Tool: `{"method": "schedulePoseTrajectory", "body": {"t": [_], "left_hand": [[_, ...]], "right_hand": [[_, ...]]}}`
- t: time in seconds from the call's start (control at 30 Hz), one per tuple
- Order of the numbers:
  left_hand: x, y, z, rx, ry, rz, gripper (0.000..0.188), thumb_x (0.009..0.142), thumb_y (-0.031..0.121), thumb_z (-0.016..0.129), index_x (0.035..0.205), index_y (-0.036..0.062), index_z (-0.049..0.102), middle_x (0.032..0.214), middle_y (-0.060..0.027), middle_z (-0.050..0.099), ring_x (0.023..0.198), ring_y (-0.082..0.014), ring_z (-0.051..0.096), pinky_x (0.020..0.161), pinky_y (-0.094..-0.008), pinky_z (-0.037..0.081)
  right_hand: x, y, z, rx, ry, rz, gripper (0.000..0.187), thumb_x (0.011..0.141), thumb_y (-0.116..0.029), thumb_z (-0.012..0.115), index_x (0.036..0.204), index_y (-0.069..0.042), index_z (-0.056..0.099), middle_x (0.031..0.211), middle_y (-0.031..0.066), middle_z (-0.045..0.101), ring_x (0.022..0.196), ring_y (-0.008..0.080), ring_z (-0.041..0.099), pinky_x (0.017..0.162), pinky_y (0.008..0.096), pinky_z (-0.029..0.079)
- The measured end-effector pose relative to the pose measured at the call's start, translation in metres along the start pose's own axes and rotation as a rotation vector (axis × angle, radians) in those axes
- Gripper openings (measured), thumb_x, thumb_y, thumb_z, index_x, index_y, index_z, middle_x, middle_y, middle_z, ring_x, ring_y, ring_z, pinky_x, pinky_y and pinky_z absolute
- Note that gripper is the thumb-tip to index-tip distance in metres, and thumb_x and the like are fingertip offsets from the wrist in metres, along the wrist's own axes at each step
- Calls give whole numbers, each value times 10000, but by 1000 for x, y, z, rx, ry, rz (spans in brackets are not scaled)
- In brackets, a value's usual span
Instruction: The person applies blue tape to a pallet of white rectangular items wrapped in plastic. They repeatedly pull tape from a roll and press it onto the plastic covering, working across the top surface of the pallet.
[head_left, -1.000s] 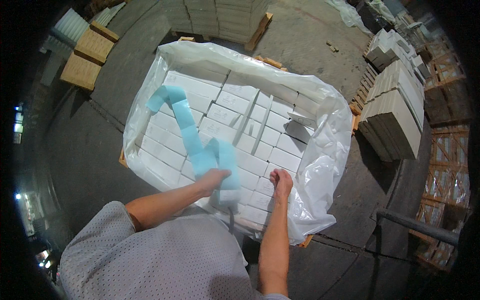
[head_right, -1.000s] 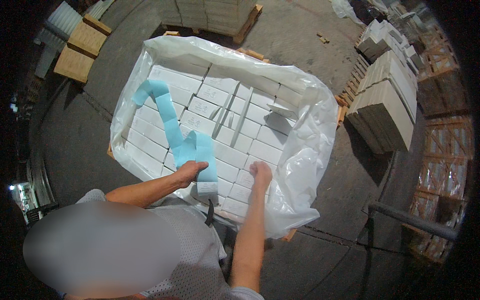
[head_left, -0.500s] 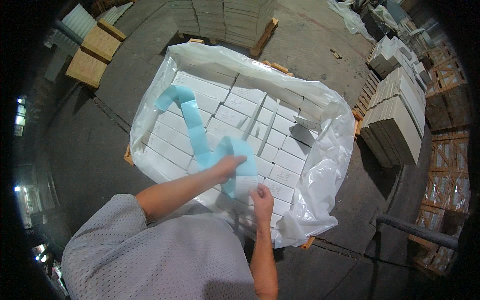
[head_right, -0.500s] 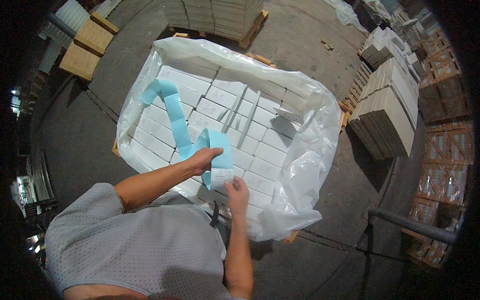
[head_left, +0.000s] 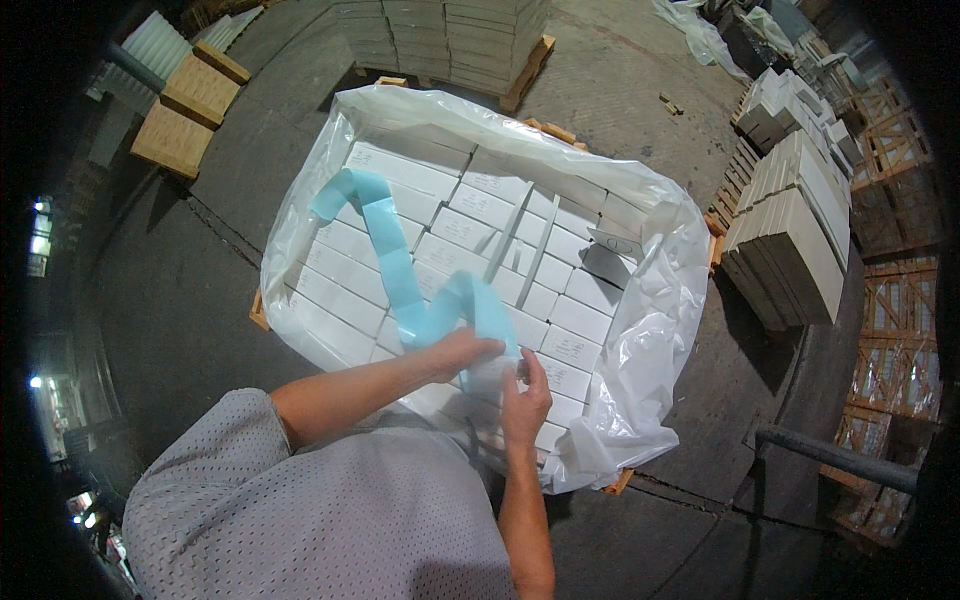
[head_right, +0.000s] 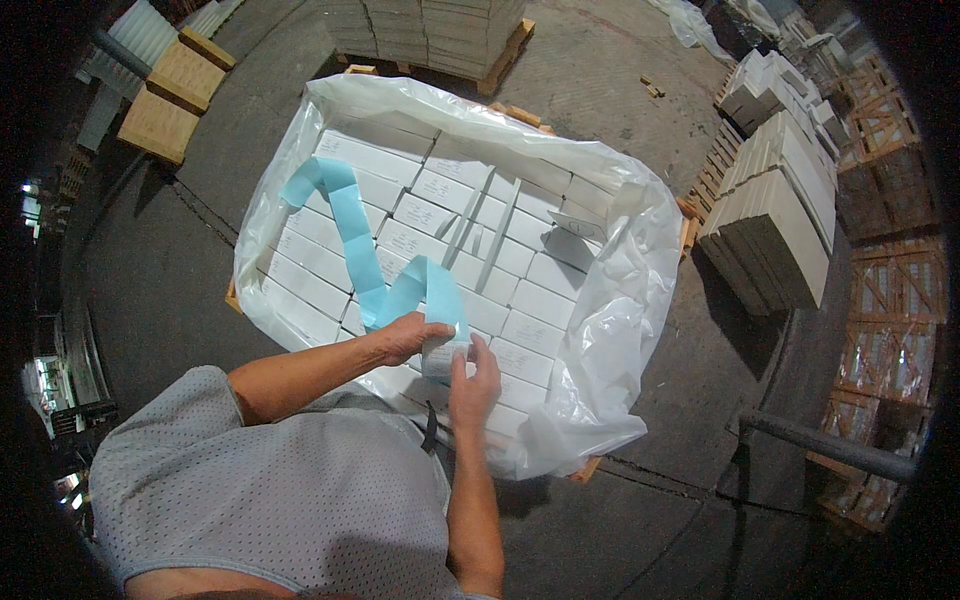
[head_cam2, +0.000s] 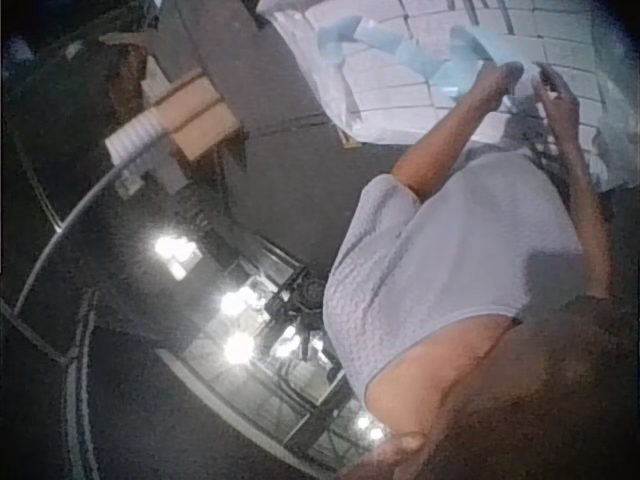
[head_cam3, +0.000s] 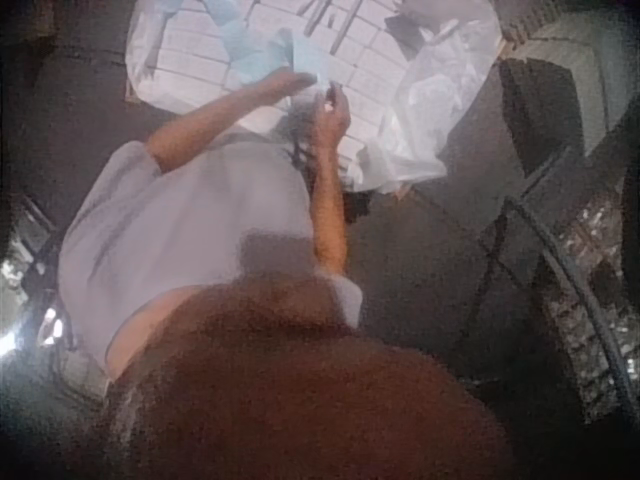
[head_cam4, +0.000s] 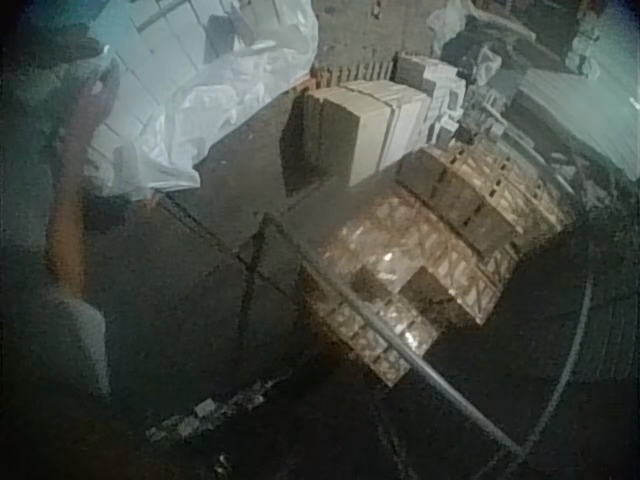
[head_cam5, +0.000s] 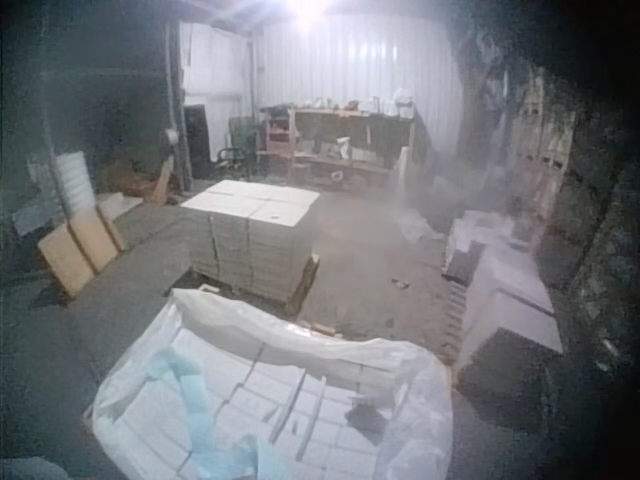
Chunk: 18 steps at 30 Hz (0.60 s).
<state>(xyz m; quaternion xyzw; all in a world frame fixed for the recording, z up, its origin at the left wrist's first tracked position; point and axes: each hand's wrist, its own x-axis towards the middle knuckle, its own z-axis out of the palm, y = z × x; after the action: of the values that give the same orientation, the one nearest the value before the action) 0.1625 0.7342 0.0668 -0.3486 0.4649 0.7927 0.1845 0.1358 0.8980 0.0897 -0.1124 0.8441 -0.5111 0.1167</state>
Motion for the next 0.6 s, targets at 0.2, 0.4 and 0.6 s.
{"method": "schedulePoseTrajectory", "body": {"t": [0.2, 0.4, 0.6], "left_hand": [[0, -3, -1, -13, 60, -89, 352, 878, 291, 640, 1104, 22, 621, 974, -71, 613, 860, -186, 563, 744, -330, 431], [2, -7, -3, 2, 121, -82, 401, 869, 286, 660, 1123, -19, 604, 1040, -98, 618, 947, -236, 582, 843, -409, 457], [7, -9, -3, -34, 170, -118, 369, 887, 254, 641, 1130, -17, 583, 1001, -94, 619, 883, -230, 593, 789, -408, 471]], "right_hand": [[4, 10, 2, -195, -34, -142, 306, 840, -125, 670, 1135, -40, 658, 907, 127, 657, 863, 300, 624, 799, 419, 475], [1, 11, 10, -314, 53, -300, 270, 840, -112, 663, 1103, -49, 669, 902, 118, 666, 830, 309, 621, 775, 439, 464], [0, 9, 13, -314, 53, -342, 226, 841, -105, 662, 1064, -65, 668, 954, 106, 678, 879, 304, 639, 767, 438, 464]]}}
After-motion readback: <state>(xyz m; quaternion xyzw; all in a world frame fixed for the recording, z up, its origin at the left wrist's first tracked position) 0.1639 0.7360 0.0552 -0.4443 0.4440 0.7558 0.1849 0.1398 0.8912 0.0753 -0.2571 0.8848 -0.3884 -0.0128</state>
